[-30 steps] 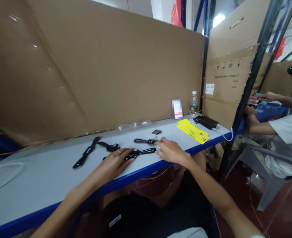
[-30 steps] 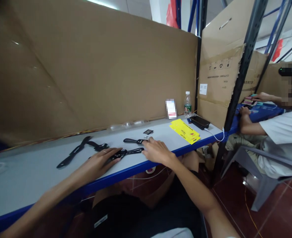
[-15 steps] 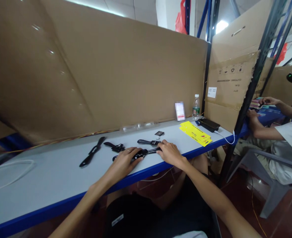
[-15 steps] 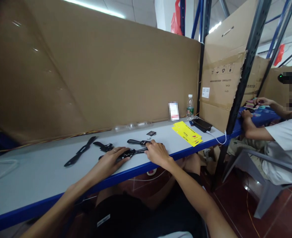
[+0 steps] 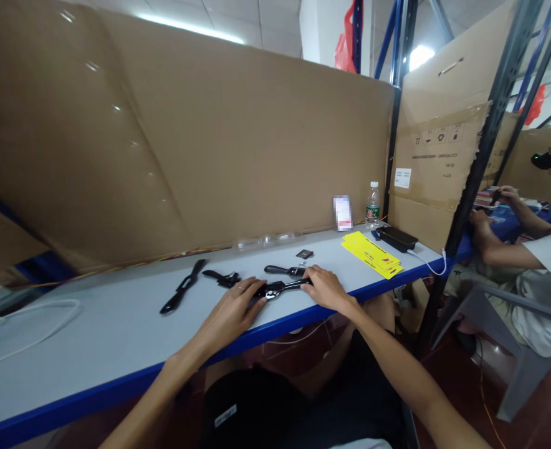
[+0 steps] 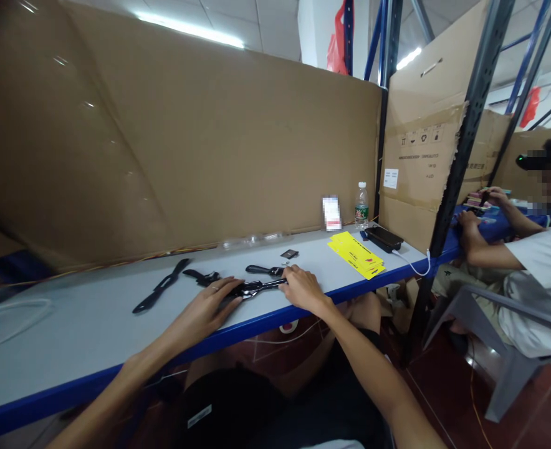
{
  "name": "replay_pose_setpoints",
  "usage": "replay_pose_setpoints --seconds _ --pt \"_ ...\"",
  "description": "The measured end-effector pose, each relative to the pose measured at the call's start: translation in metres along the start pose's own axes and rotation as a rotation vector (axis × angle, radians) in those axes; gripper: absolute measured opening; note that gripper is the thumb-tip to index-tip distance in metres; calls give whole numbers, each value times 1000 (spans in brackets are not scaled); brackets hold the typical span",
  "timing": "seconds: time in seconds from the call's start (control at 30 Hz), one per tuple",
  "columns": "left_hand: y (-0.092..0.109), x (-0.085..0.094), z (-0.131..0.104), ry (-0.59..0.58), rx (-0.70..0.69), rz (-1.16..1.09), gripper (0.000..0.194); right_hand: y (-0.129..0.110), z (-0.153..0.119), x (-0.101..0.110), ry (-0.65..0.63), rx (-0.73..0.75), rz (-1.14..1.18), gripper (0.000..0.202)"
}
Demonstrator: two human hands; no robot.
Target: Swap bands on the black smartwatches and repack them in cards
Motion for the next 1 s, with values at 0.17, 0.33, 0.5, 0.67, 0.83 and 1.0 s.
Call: replay_pose_setpoints --seconds 0.17,0.33,0.5,0.67,0.83,1.0 --pt "11 10 -6 6 -3 57 30 6 1 -2 54 40 72 20" --pt "25 22 -6 9 87 193 21 15 6 -3 147 76 136 17" --pt "25 22 -8 -110 212 257 22 15 7 0 189 94 169 9" --pt "24 22 -9 -181 254 193 20 14 8 3 217 98 232 9" --pt "35 21 -10 -174 293 178 17 -1 -1 22 437 15 123 15" --pt "62 19 -10 -120 365 131 16 -33 -4 10 248 48 291 38"
Point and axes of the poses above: each hand's wrist, its own z-axis towards the middle knuckle, its own x-axis out of the back of the hand, y = z × x, the point moved 6 cm from there along z, towards the middle knuckle, and after that the axes turned 11 degrees about x, right-handed, at the moved point
